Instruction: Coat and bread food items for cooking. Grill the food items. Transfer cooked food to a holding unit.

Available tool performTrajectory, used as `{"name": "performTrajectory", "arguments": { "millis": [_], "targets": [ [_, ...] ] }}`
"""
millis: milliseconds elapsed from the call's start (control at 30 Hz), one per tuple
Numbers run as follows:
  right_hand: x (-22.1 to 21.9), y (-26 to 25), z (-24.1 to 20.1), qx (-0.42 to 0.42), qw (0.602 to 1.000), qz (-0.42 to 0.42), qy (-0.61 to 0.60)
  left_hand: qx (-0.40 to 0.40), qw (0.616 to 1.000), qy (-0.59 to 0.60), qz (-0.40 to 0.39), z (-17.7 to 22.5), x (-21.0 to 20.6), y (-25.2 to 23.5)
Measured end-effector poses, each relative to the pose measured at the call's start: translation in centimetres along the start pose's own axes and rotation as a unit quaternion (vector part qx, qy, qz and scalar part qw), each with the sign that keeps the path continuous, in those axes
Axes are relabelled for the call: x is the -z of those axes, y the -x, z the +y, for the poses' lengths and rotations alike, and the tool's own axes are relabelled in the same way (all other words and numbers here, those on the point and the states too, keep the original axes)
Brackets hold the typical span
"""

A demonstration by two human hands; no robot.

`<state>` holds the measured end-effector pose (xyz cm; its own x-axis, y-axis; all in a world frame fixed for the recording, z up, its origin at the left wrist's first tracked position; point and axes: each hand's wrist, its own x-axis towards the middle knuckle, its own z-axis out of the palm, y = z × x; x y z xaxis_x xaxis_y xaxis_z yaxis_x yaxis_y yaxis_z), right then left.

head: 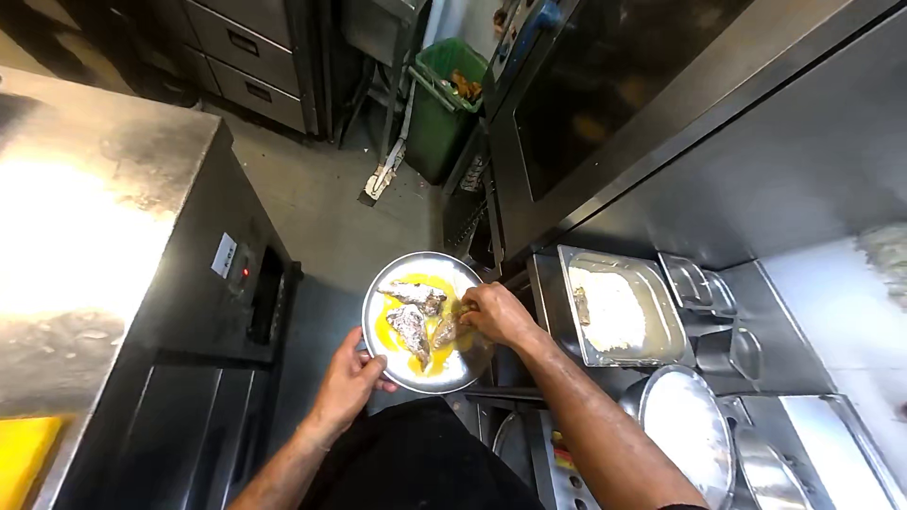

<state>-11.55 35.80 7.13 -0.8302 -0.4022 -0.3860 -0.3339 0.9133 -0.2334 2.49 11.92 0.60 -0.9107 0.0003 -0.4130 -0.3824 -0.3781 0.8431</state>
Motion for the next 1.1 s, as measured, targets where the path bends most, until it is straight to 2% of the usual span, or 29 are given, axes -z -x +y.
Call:
{"name": "performTrajectory", "arguments": {
  "millis": [167, 267, 367, 567, 667, 767, 833, 967, 1033, 1100],
  "targets": [
    [-0.1, 0.7, -0.8, -0.001, 1.0, 0.003, 0.002, 0.009, 1.0, 0.008, 0.005, -0.2, 0.2, 0.0],
    [0.6, 1.9, -0.9, 0.059, 0.997, 0.035, -0.037, 0.012, 1.0, 0.011, 0.005, -0.2, 0.1, -0.1],
    [3.5, 3.6, -1.6, 0.109, 0.99, 0.053, -0.073, 0.021, 1.0, 0.008, 0.007, -0.2, 0.2, -0.4],
    [10.6, 8.3, -3.0, 0.186, 0.966, 0.177, -0.025, 0.031, 0.999, 0.006, 0.006, -0.2, 0.0, -0.8],
    [12.0, 10.3, -3.3, 0.224, 0.937, 0.266, -0.023, 0.023, 1.0, 0.01, 0.009, -0.3, -0.4, -1.0],
    [10.4, 11.7, -3.2, 0.241, 0.896, 0.371, -0.035, 0.024, 0.999, 0.013, 0.02, 0.0, -0.8, -1.1],
    [7.1, 11.9, -2.3, 0.217, 0.891, 0.397, -0.042, 0.021, 0.999, 0.021, 0.023, 0.2, -1.0, -1.2],
    [-0.8, 10.7, 2.0, 0.14, 0.956, 0.254, -0.029, 0.014, 0.999, 0.024, 0.018, 0.4, -1.0, -1.6],
    [-1.2, 10.8, 2.9, 0.12, 0.958, 0.257, -0.048, 0.01, 1.0, 0.014, 0.014, 0.6, -1.2, -1.9],
    [0.6, 11.6, 2.9, 0.104, 0.945, 0.294, -0.095, 0.008, 1.0, 0.004, 0.004, 0.5, -1.3, -2.0]
  ]
}}
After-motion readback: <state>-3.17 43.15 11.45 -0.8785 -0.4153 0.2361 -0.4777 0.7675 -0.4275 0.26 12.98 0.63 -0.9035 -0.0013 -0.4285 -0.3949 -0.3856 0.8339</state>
